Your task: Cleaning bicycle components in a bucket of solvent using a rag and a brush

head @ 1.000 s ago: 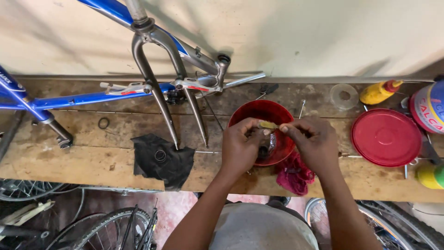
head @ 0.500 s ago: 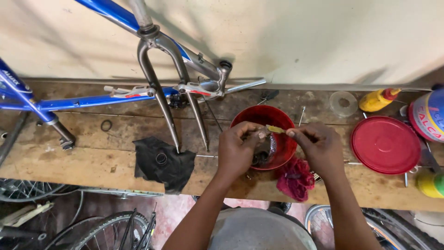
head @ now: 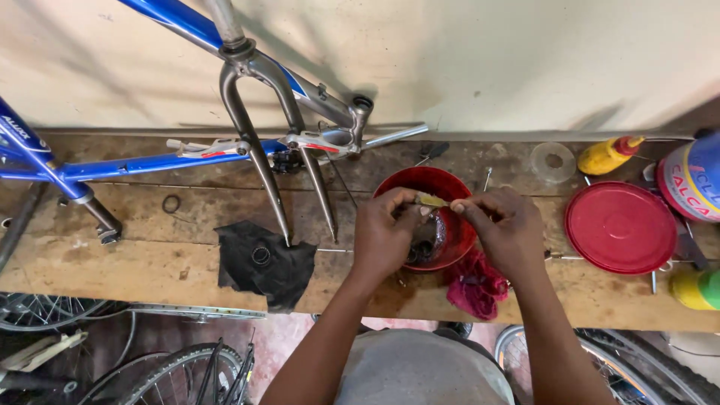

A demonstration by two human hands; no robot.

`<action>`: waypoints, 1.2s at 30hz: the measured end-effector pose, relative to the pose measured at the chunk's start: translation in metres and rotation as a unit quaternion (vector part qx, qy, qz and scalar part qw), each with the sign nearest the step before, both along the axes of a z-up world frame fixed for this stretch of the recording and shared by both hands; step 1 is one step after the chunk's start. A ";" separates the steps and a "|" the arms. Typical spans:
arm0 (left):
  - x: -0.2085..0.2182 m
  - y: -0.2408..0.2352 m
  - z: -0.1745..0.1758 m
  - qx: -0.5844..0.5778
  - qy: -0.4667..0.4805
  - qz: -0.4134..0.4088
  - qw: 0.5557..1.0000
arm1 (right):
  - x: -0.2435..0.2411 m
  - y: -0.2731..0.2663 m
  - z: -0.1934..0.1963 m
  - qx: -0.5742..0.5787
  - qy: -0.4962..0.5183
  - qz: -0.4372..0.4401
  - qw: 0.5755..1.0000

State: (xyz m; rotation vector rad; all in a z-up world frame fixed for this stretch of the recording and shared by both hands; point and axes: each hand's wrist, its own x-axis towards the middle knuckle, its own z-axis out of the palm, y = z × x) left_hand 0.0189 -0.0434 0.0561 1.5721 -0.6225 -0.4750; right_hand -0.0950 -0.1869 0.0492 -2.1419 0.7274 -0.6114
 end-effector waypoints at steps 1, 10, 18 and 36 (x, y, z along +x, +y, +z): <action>-0.003 0.002 -0.002 -0.001 -0.003 -0.002 1.000 | -0.005 0.002 0.000 -0.001 -0.003 -0.002 1.000; -0.007 0.003 -0.010 -0.044 0.004 0.002 0.999 | -0.015 -0.001 -0.017 0.107 -0.014 -0.064 0.992; -0.004 -0.002 -0.025 -0.039 -0.021 -0.005 0.999 | -0.008 0.010 0.008 0.056 0.018 -0.031 0.998; 0.000 -0.004 -0.024 -0.017 -0.072 -0.023 0.997 | -0.005 0.002 0.006 0.021 -0.004 0.005 1.000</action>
